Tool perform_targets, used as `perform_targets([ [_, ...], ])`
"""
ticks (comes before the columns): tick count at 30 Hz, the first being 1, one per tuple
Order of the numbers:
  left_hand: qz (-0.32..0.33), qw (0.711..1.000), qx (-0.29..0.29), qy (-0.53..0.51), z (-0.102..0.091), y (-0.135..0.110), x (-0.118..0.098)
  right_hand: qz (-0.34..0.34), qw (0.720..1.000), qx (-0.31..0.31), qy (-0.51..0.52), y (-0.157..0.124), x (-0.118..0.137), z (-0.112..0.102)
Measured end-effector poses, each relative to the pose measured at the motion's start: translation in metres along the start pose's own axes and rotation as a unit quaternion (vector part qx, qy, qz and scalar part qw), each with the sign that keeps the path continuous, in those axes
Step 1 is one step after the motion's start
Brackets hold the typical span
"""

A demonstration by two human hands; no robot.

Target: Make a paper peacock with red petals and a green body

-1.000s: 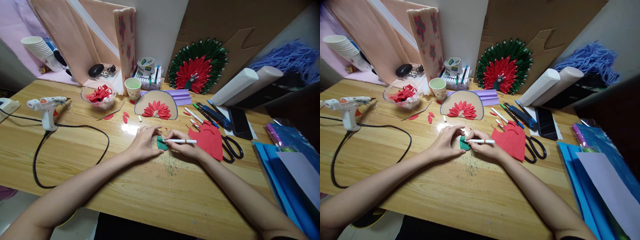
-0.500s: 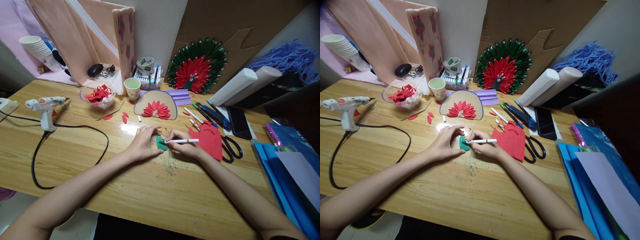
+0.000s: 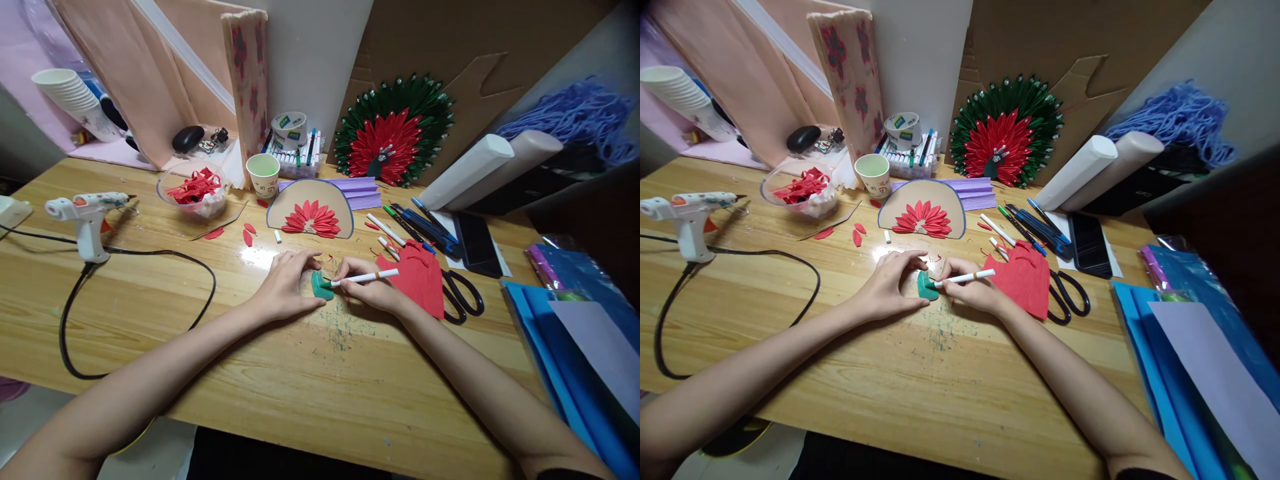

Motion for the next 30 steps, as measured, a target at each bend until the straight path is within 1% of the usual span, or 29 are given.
perform_targets([
  [2, 0.003, 1.0, -0.001, 0.001, 0.0001, -0.0001, 0.0, -0.006, 1.0, -0.026, -0.001, 0.0005, 0.0005, -0.0021],
  [3, 0.005, 1.0, -0.001, 0.001, 0.0001, -0.0001, -0.0001, -0.004, 1.0, -0.028, -0.001, 0.0007, 0.0003, -0.0023],
  [6, 0.006, 1.0, 0.0, 0.002, 0.0, 0.0, -0.0008, 0.018, 1.0, -0.011, 0.002, 0.0008, -0.0013, -0.0009],
  [9, 0.0, 1.0, 0.003, 0.001, -0.0003, 0.0003, -0.0013, 0.013, 0.999, -0.034, -0.001, 0.001, -0.0013, -0.0027],
  [12, -0.001, 1.0, 0.002, -0.001, -0.0006, 0.0005, -0.0016, 0.013, 1.0, -0.016, 0.007, 0.0003, -0.0022, -0.0015],
  [15, 0.001, 1.0, 0.004, -0.002, -0.0006, 0.0003, -0.0014, 0.004, 0.999, -0.039, 0.004, 0.0001, -0.0027, -0.0037],
  [19, -0.005, 1.0, 0.006, 0.0, -0.0005, 0.0001, -0.0005, 0.007, 1.0, -0.012, -0.001, 0.0001, -0.0024, -0.0026],
  [22, 0.002, 1.0, 0.005, 0.003, -0.0003, 0.0002, -0.0006, -0.001, 0.999, -0.035, -0.006, 0.0008, 0.0002, -0.005],
  [25, 0.005, 1.0, 0.001, 0.004, -0.0002, 0.0007, -0.0006, -0.003, 1.0, -0.005, 0.002, 0.0009, 0.0021, -0.0032],
  [28, 0.003, 1.0, 0.002, 0.0, -0.0001, 0.0008, -0.0006, 0.003, 1.0, -0.001, 0.011, 0.0009, 0.0021, -0.0033],
  [30, -0.001, 1.0, 0.005, 0.001, 0.0, 0.0007, -0.0005, 0.007, 1.0, 0.015, 0.021, 0.0003, 0.0008, -0.0026],
])
Point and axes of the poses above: each hand's wrist, its own y-axis towards the middle knuckle, its own z-axis out of the palm, x = y × z, the point moved 4 cm from there along y, towards the middle knuckle, and after that the axes turned 10 degrees about -x, right-handed, at the moved point
